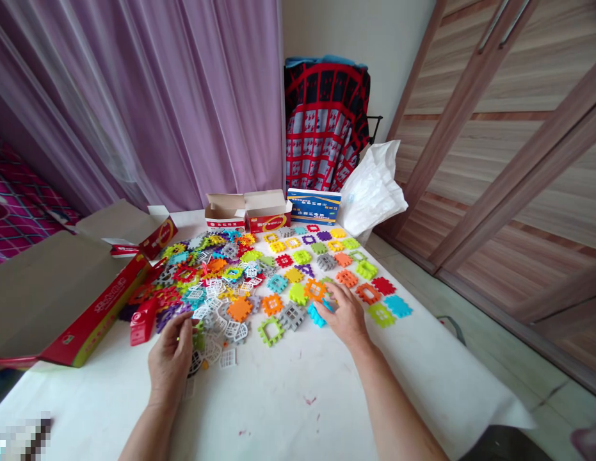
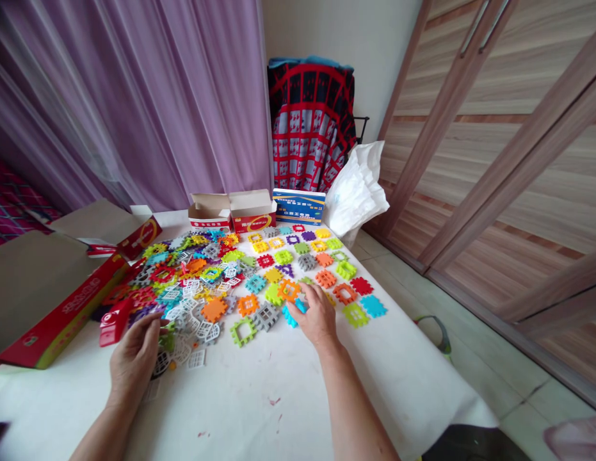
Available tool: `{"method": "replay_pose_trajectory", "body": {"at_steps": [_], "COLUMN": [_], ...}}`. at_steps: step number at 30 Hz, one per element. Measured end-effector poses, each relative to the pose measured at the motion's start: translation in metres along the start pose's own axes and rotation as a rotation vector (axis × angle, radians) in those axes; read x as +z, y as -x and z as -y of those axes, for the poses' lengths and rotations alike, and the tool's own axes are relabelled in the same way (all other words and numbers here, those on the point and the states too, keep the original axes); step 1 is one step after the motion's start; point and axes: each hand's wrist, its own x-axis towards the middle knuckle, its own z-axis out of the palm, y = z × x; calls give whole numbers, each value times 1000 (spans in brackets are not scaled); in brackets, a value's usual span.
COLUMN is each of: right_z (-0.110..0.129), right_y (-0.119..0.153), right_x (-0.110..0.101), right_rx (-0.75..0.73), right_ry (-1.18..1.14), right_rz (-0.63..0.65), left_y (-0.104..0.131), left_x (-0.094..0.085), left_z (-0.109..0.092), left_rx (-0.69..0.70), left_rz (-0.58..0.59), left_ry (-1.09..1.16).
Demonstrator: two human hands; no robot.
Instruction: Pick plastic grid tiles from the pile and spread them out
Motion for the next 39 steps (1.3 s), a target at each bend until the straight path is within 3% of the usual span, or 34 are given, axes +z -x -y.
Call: {"method": "replay_pose_trajectory", "body": {"at_steps": [7,13,17,28,39], "right_z": [25,65,73,74,89], "right_y": [-6,-41,-54,-66,-59], "right_x": [10,18,23,21,16], "right_rx": [-144,-208,-211,-208,-296], "right_ry": [-55,65,114,188,354], "right_rz": [93,493,636,771,657], "left_y": [-2,-3,-4,-4,-3], "left_x": [3,4,4,3,5], "left_z": [1,3,1,-4,-5], "left_rx": [-24,-69,-87,-114,-124], "left_rz": [5,-7,-18,-24,-37], "left_ry": [39,90,115,121,148]}}
